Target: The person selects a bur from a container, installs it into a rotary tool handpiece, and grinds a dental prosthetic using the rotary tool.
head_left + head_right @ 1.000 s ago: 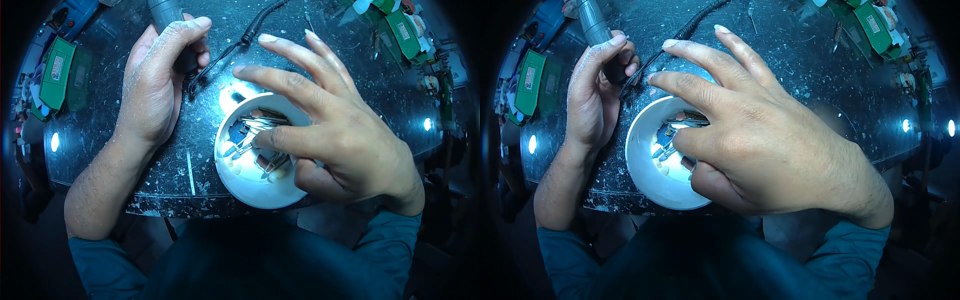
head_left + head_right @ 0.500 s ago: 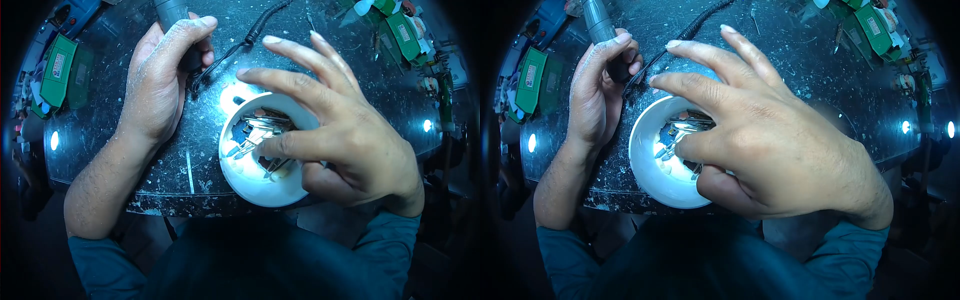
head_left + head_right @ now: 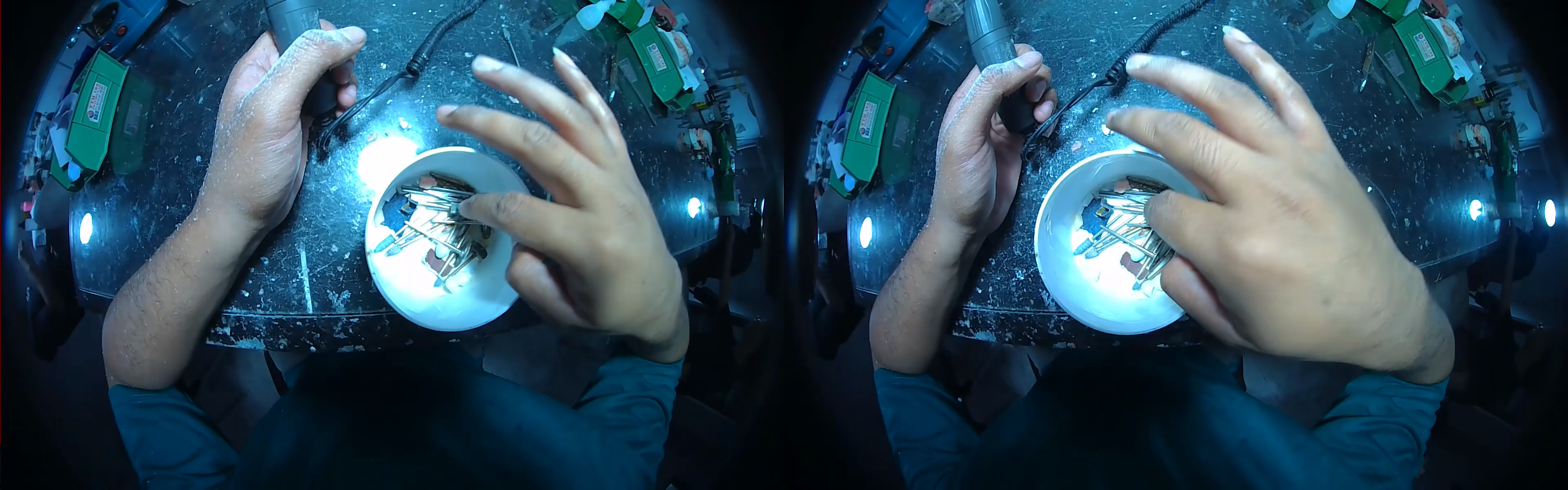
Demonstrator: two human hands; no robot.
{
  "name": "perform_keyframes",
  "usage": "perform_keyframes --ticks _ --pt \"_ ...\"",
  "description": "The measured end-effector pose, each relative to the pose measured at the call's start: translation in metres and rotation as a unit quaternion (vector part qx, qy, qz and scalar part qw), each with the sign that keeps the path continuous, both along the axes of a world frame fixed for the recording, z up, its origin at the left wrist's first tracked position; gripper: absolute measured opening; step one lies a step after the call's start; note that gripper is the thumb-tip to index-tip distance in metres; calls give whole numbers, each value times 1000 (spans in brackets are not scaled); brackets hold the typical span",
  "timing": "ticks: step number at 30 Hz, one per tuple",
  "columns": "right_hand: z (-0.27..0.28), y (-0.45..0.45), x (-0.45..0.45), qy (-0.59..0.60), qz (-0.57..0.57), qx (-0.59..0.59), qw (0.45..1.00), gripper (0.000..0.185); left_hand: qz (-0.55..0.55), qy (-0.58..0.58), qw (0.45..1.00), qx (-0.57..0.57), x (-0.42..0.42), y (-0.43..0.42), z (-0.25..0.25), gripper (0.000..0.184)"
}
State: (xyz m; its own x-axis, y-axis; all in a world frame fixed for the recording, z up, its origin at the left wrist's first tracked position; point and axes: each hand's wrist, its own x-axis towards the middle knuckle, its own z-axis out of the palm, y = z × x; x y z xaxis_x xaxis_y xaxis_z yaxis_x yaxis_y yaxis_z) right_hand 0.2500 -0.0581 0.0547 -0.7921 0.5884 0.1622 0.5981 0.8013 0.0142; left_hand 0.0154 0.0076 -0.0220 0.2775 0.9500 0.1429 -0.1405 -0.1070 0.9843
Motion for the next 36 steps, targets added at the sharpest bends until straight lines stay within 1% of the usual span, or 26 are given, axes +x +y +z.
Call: perform_keyframes --ticks 1,3,4,7,8,9,11,14,16,19,23,28,29,31,32,33,35,36 --pt "-23 7 5 30 57 69 996 28 1 2 1000 0 -1 0 0 29" --pt "-25 6 5 46 56 56 996 28 -2 3 1000 0 -1 1 0 29" --pt "-3 -2 -1 33 -2 -26 999 28 -3 4 1000 0 -2 1 0 30" --pt "11 -5 -3 9 -75 -79 994 28 0 8 1000 4 -2 1 -2 30" --pt "10 -5 -4 2 -77 -77 994 29 -2 11 1000 6 -3 1 -2 30" --pt "6 -2 1 -63 -52 -24 996 29 -6 12 1000 7 -3 1 -1 29" --pt "-4 3 10 -181 6 93 979 31 -8 9 1000 6 -2 2 -1 29" --pt "-17 5 12 -87 26 56 994 31 -6 4 1000 5 -2 2 -1 30" --pt "-20 7 15 -40 18 35 998 32 -9 10 1000 10 -3 2 -1 30" --pt "-6 -4 2 40 -70 -82 993 35 0 20 1000 7 -1 0 0 30" --pt "-12 -5 -1 30 -67 -74 995 35 3 18 1000 4 -1 0 -1 30" --pt "-14 4 9 35 50 4 998 35 8 37 999 10 -2 0 -2 30" --pt "-17 5 9 33 48 10 998 34 5 34 999 11 -2 0 -2 30" --pt "-14 2 4 17 16 -22 999 33 -2 26 1000 15 -2 1 -2 30" --pt "-6 -2 -3 3 -15 -61 998 33 -1 27 1000 13 -2 1 -2 30" --pt "-21 -4 -5 103 -27 -91 990 34 1 28 1000 12 -1 0 -1 30" --pt "-51 -8 -9 309 -17 -140 941 34 0 25 1000 9 -1 0 -1 29" --pt "-35 -1 2 189 3 -86 978 35 -3 20 1000 8 -2 0 -1 29"
